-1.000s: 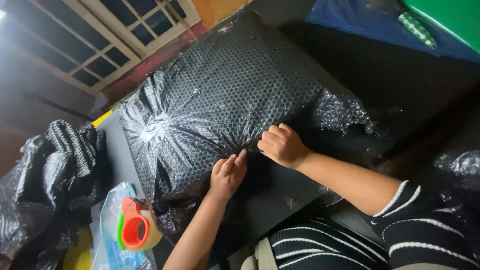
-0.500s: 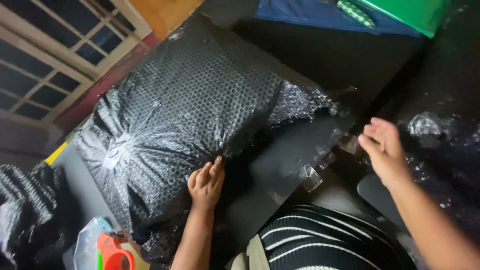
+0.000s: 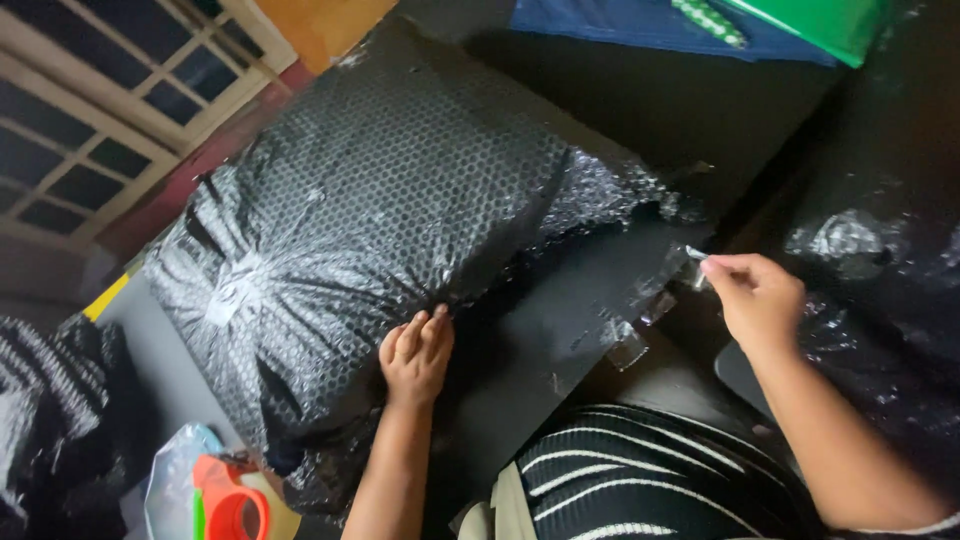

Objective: The person secures a package wrapped in black bubble wrap using a tape dispenser. They apply clear tape to the seams and edges, smoothing it down to ensure the package is sealed.

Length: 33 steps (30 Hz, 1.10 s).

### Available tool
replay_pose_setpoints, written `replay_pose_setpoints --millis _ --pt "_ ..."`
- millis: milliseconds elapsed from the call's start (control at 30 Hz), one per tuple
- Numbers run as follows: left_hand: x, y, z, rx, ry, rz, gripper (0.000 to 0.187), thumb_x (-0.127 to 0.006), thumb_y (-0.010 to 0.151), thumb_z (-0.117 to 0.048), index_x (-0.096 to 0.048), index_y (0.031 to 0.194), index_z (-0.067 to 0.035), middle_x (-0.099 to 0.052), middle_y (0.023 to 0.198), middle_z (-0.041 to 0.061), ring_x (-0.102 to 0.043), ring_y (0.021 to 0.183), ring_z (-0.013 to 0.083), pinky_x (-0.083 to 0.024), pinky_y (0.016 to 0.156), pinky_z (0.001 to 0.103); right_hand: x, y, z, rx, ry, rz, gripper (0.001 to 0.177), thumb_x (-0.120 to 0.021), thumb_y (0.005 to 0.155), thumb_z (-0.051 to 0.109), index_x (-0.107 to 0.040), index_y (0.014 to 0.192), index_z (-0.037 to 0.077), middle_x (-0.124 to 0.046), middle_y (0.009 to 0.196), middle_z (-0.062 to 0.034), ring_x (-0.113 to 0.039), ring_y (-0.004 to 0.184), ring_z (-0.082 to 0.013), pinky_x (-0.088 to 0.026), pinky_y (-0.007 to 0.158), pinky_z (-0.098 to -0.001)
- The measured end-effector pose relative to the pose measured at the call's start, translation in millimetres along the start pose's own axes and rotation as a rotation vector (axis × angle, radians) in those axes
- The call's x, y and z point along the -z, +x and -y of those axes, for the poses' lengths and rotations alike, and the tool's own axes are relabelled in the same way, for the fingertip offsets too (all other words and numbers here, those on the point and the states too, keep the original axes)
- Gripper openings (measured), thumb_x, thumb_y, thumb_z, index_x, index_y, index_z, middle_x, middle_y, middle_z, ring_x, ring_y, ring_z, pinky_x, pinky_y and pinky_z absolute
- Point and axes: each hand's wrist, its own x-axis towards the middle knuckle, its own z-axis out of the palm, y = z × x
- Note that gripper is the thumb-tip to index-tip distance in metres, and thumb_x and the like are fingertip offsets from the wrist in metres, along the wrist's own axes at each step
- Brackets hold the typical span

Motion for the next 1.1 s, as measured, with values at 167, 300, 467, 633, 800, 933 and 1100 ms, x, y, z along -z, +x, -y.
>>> replay_pose_setpoints --millis 167,300,467,633,800,933,1100 --pt "-39 -57 1 0.039 -0.048 0.176 0.042 -0.074 0.103 -0.023 -0.062 0.142 -0.023 -0.053 0.148 -0.018 -0.048 0.139 0.008 -0.04 0.113 0.03 -1 -39 67 1.334 -0.519 0.108 0.013 -0.08 0.094 -0.007 -0.079 0.092 0.005 -0.076 0.095 -0.0083 -0.072 0.084 -0.0209 -0.06 0.079 -0.0332" --pt "-14 -21 3 -0.051 -0.005 0.216 0.038 -0.074 0.102 -0.018 -0.064 0.137 -0.027 -0.053 0.15 -0.012 -0.051 0.137 0.0138 -0.043 0.11 0.036 -40 -74 139 1.332 -0.166 0.553 0.014 -0.084 0.08 0.001 -0.076 0.09 0.007 -0.075 0.089 -0.0067 -0.073 0.082 -0.0198 -0.063 0.084 -0.033" --pt "20 40 -2 -0.019 -0.13 -0.129 0.02 -0.079 0.091 -0.017 -0.079 0.11 -0.023 -0.072 0.087 -0.005 -0.067 0.093 0.02 -0.058 0.081 0.036 -141 -63 121 1.6 0.01 0.871 0.01 -0.072 0.088 0.001 -0.072 0.091 0.011 -0.073 0.088 -0.0046 -0.072 0.079 -0.0244 -0.059 0.07 -0.0374" --pt "13 38 -2 0.005 -0.123 -0.218 0.019 -0.078 0.09 -0.014 -0.076 0.108 -0.015 -0.07 0.081 0.001 -0.07 0.087 0.021 -0.059 0.076 0.035 -207 -51 98 1.914 -0.169 0.74 0.015 -0.068 0.091 -0.002 -0.065 0.086 0.012 -0.06 0.076 0.0009 -0.062 0.066 -0.019 -0.052 0.062 -0.0316" --pt "21 50 -4 0.008 -0.107 -0.242 0.009 -0.078 0.09 -0.012 -0.076 0.099 -0.011 -0.067 0.078 0.001 -0.07 0.083 0.0205 -0.059 0.073 0.033 -228 -55 102 2.076 -0.182 0.58 0.024 -0.06 0.099 0.001 -0.058 0.08 0.015 -0.045 0.068 0.0022 -0.051 0.058 -0.0176 -0.044 0.056 -0.0301" --pt "18 52 -3 0.023 -0.115 -0.246 0.01 -0.078 0.09 -0.011 -0.076 0.099 -0.009 -0.068 0.08 0.003 -0.07 0.082 0.0217 -0.058 0.073 0.034 -236 -52 114 2.15 -0.084 0.534 0.028 -0.051 0.104 0.003 -0.058 0.08 0.015 -0.041 0.069 0.0022 -0.047 0.058 -0.0173 -0.042 0.056 -0.0299" --pt "24 52 -2 0.033 -0.113 -0.207 0.012 -0.071 0.093 -0.013 -0.076 0.103 -0.01 -0.069 0.083 0.002 -0.07 0.085 0.0206 -0.057 0.076 0.032 -236 -49 118 2.167 -0.005 0.529 0.027 -0.048 0.107 0.006 -0.062 0.085 0.014 -0.046 0.074 0.0003 -0.052 0.063 -0.0181 -0.046 0.061 -0.0293"
